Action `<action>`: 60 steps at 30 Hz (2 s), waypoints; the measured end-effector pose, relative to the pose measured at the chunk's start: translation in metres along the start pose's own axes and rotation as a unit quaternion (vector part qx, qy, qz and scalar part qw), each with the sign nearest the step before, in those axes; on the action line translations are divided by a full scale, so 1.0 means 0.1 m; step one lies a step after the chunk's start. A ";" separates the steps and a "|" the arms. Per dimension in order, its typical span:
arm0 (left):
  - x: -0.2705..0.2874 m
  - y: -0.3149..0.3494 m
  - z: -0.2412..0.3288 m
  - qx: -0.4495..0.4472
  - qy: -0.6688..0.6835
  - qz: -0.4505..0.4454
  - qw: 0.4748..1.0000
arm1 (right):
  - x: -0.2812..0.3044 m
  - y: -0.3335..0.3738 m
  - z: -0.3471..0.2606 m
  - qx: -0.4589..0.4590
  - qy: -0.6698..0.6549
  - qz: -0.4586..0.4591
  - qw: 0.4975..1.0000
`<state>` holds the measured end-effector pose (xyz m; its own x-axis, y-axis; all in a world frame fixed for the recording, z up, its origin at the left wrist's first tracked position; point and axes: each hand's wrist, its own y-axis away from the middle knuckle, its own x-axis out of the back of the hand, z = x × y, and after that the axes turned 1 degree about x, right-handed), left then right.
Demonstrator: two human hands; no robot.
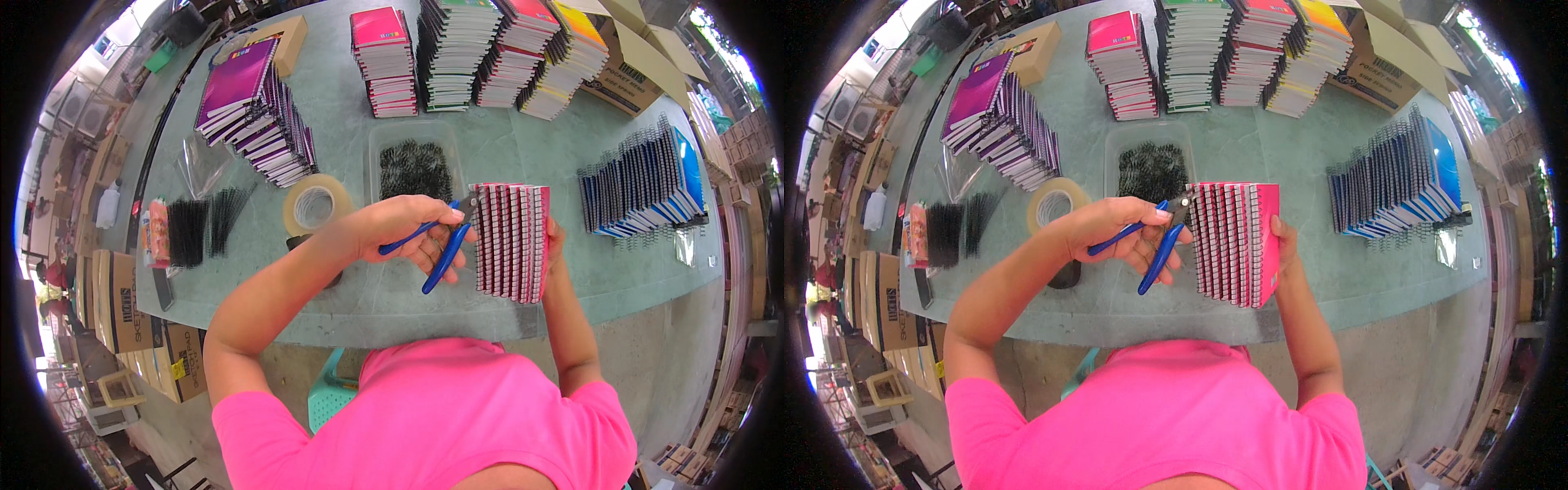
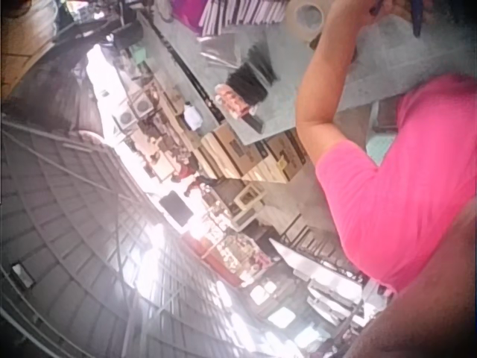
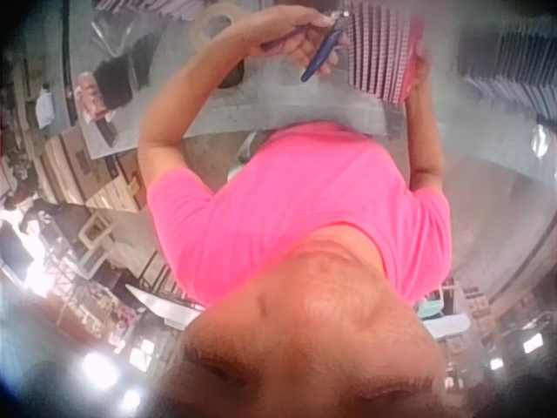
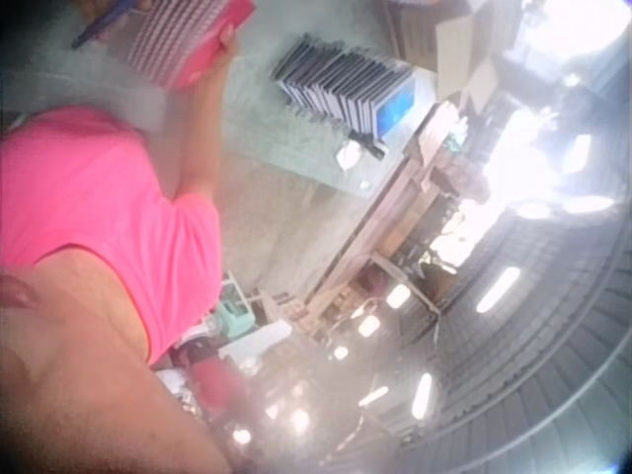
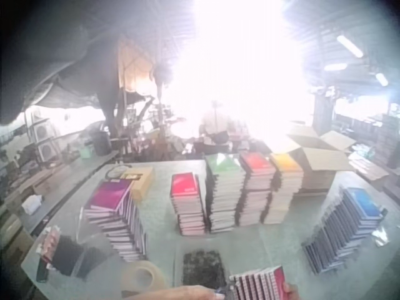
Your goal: The person trims the excess wire from spiral notebooks using pliers and stacks the finished notebooks onto a table.
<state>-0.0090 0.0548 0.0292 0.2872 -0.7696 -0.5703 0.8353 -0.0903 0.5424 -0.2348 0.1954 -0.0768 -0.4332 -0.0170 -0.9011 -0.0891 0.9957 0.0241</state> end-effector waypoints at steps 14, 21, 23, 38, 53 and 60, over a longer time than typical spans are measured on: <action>-0.10 0.09 0.11 -0.043 -0.274 0.150 0.949 | 0.07 0.04 -0.03 -0.006 -0.025 0.014 1.000; -0.05 -0.01 0.03 0.013 -0.006 0.039 0.999 | 0.02 0.00 0.02 -0.023 -0.029 -0.045 0.998; -0.10 -0.11 -0.09 -0.106 -0.445 0.245 0.855 | 0.07 0.01 0.02 -0.013 -0.010 -0.016 1.000; -0.12 -0.02 0.07 0.001 -0.016 0.028 0.999 | 0.08 0.05 -0.04 -0.058 0.004 -0.004 0.998; -0.21 0.02 0.10 -0.066 -0.335 0.213 0.916 | 0.08 0.05 -0.08 -0.041 0.041 0.055 0.997; -0.21 -0.03 0.07 -0.015 0.000 0.021 1.000 | 0.00 0.03 0.02 -0.054 0.006 0.018 0.998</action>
<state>-0.0208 0.0670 0.0434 0.3231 -0.7720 -0.5474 0.8359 -0.0385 0.5476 -0.2329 0.1982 -0.0779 -0.4491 0.0168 -0.8933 -0.1690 0.9802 0.1033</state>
